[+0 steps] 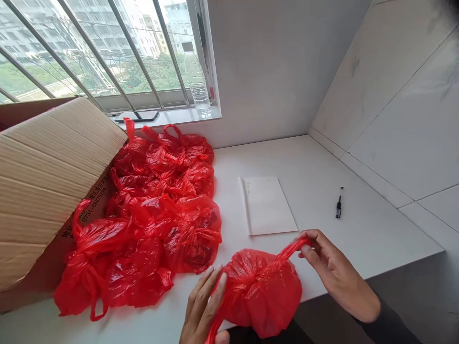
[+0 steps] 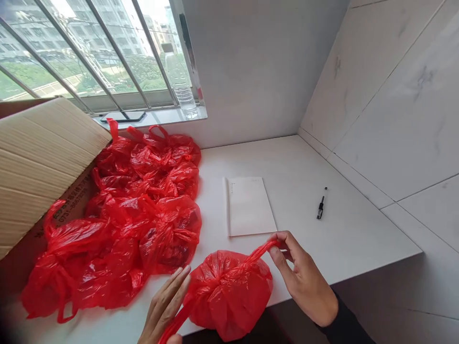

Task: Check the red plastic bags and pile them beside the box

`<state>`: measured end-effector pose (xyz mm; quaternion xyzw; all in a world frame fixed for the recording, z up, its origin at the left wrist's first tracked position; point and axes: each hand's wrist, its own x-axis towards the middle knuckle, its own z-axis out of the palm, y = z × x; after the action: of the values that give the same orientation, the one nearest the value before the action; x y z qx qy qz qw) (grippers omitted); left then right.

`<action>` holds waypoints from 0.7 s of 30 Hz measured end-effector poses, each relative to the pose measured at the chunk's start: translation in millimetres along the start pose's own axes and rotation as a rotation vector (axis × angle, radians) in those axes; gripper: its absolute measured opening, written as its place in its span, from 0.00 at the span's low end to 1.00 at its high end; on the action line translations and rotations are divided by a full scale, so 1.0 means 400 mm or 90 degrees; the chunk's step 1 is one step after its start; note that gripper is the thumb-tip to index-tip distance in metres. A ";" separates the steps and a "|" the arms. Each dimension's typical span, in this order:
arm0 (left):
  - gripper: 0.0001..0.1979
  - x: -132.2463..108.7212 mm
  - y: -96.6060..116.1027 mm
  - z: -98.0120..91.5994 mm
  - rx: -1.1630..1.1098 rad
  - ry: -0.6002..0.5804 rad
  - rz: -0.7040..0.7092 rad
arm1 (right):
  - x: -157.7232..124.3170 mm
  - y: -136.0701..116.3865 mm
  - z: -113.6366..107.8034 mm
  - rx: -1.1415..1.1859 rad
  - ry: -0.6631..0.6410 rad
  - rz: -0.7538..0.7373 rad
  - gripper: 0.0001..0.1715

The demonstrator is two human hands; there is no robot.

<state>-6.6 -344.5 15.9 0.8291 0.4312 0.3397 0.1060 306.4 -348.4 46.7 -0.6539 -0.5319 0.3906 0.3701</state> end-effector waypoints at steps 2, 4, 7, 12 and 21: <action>0.31 0.020 0.022 0.032 0.038 -0.031 0.037 | -0.022 -0.014 0.055 -0.017 0.076 -0.072 0.15; 0.32 0.039 0.037 0.068 0.100 -0.081 0.083 | -0.041 -0.017 0.115 -0.119 0.119 -0.188 0.18; 0.33 0.046 0.037 0.119 0.184 -0.108 0.149 | -0.049 0.010 0.188 -0.327 0.106 -0.366 0.25; 0.31 0.030 0.019 0.153 0.223 -0.102 0.159 | -0.027 0.067 0.228 -0.467 0.068 -0.426 0.32; 0.27 0.067 0.042 0.115 0.090 -0.128 0.088 | -0.054 0.137 0.182 -0.207 0.115 -0.289 0.21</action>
<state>44.9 -328.1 2.0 0.8922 0.3828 0.2302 0.0664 260.2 -373.4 -30.9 -0.6010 -0.6852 0.1471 0.3843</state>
